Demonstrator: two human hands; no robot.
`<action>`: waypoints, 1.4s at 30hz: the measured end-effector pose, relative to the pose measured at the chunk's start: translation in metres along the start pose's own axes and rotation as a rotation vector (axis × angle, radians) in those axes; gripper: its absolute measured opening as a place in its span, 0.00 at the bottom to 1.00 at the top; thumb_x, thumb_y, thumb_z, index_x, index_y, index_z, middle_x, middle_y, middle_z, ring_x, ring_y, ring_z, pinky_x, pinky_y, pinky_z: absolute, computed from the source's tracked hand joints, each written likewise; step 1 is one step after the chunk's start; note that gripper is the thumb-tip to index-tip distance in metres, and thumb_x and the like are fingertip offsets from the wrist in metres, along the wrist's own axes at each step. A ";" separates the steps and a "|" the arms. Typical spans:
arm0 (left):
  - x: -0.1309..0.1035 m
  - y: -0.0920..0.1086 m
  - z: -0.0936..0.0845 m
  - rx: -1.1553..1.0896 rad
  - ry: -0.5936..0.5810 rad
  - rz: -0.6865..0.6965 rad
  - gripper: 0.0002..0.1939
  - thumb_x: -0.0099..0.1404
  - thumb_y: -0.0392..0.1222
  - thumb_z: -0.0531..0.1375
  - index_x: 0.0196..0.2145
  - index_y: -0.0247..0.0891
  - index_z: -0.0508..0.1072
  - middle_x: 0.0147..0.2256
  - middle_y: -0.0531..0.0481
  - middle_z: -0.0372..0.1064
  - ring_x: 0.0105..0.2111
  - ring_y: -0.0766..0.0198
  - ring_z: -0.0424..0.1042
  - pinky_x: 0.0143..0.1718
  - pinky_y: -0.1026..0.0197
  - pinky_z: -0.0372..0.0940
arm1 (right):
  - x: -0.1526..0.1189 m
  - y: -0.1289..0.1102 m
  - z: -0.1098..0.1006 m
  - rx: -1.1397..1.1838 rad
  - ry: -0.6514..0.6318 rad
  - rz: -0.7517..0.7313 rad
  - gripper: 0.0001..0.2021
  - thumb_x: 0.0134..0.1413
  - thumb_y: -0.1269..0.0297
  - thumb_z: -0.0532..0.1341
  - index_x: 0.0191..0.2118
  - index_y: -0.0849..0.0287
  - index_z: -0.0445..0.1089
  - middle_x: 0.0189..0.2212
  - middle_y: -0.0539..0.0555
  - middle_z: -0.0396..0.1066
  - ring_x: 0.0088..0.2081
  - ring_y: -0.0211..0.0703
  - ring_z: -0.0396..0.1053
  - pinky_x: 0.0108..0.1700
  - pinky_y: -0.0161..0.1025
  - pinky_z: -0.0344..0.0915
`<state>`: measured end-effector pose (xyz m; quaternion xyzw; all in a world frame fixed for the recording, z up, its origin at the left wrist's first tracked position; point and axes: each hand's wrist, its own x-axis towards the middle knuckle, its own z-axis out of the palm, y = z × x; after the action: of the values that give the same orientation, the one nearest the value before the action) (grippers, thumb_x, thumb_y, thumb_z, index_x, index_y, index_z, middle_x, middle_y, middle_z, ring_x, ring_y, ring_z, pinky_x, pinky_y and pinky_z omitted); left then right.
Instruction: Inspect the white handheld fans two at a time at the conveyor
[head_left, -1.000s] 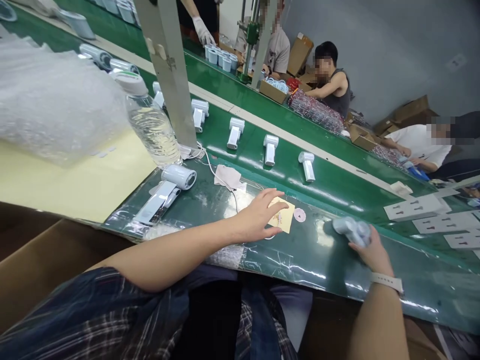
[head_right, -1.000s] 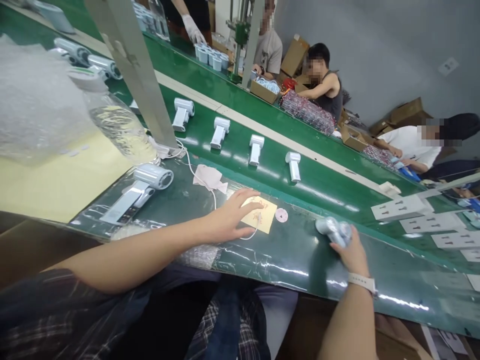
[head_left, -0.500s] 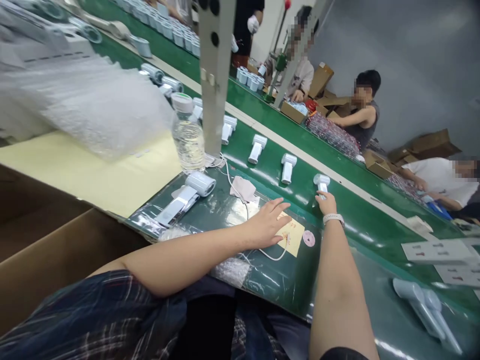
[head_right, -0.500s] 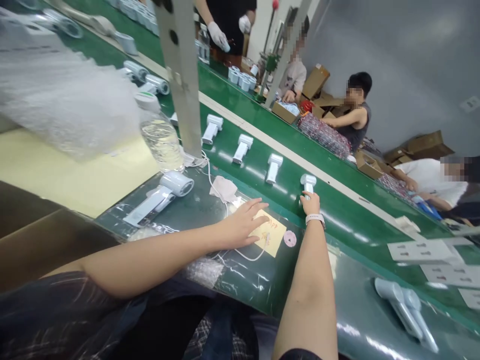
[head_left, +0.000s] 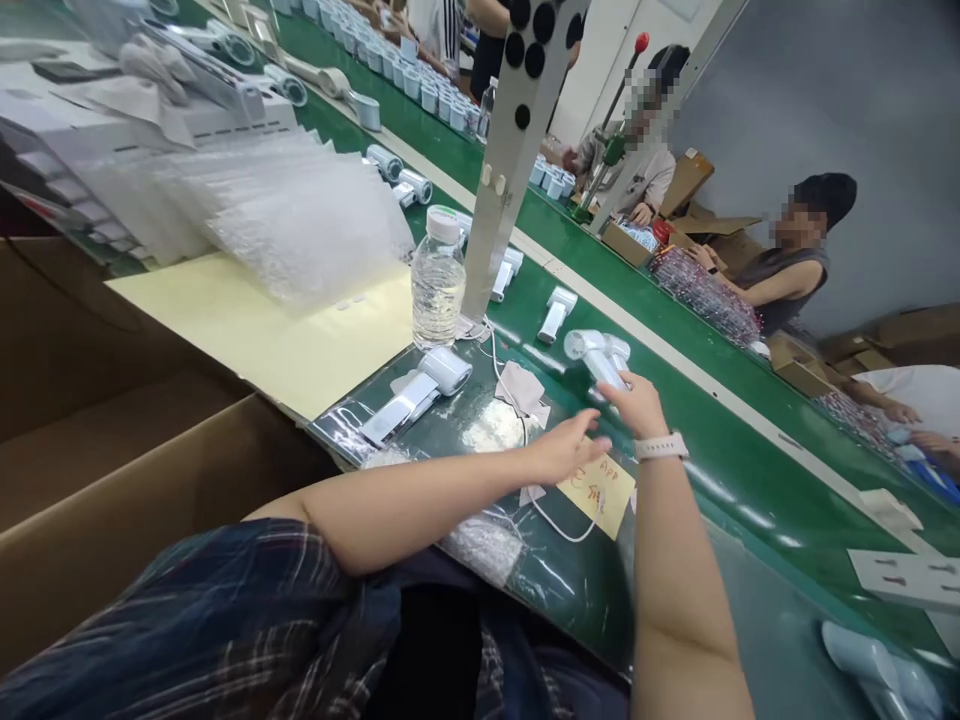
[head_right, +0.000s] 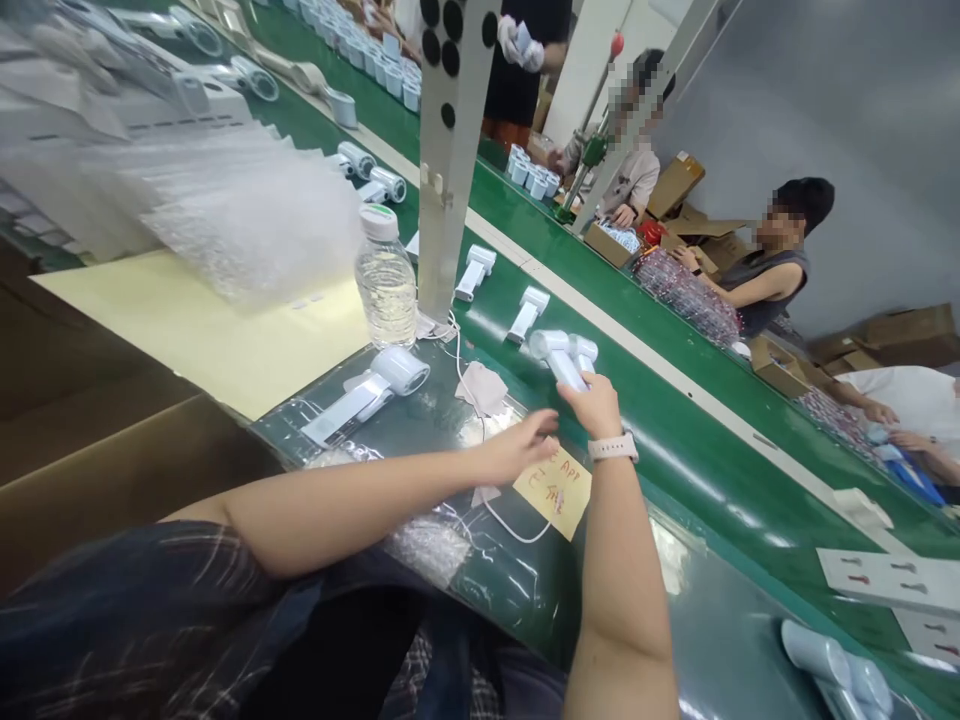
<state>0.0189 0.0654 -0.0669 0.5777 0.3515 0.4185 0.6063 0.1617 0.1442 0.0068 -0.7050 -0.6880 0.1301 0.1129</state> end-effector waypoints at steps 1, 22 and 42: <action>0.004 0.002 -0.001 -0.270 0.062 -0.069 0.32 0.70 0.62 0.60 0.61 0.37 0.68 0.63 0.33 0.69 0.65 0.44 0.66 0.68 0.39 0.59 | -0.020 0.000 -0.003 0.012 0.004 -0.061 0.16 0.53 0.51 0.65 0.40 0.57 0.81 0.41 0.58 0.77 0.45 0.55 0.74 0.50 0.46 0.68; -0.006 0.019 -0.019 -0.892 -0.099 -0.095 0.41 0.38 0.78 0.72 0.32 0.36 0.77 0.35 0.42 0.81 0.43 0.49 0.81 0.43 0.54 0.75 | -0.202 -0.009 0.080 0.815 -0.072 -0.064 0.06 0.61 0.58 0.61 0.39 0.53 0.66 0.29 0.52 0.78 0.33 0.47 0.75 0.41 0.46 0.72; -0.014 0.040 -0.017 -0.743 0.002 0.096 0.41 0.52 0.85 0.58 0.25 0.38 0.68 0.44 0.40 0.78 0.58 0.45 0.74 0.51 0.52 0.75 | -0.202 -0.026 0.072 1.179 -0.050 -0.044 0.22 0.60 0.40 0.66 0.31 0.56 0.71 0.17 0.45 0.66 0.21 0.37 0.63 0.29 0.38 0.61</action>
<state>-0.0062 0.0587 -0.0297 0.3338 0.1490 0.5458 0.7540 0.1084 -0.0583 -0.0466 -0.5055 -0.5166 0.5047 0.4720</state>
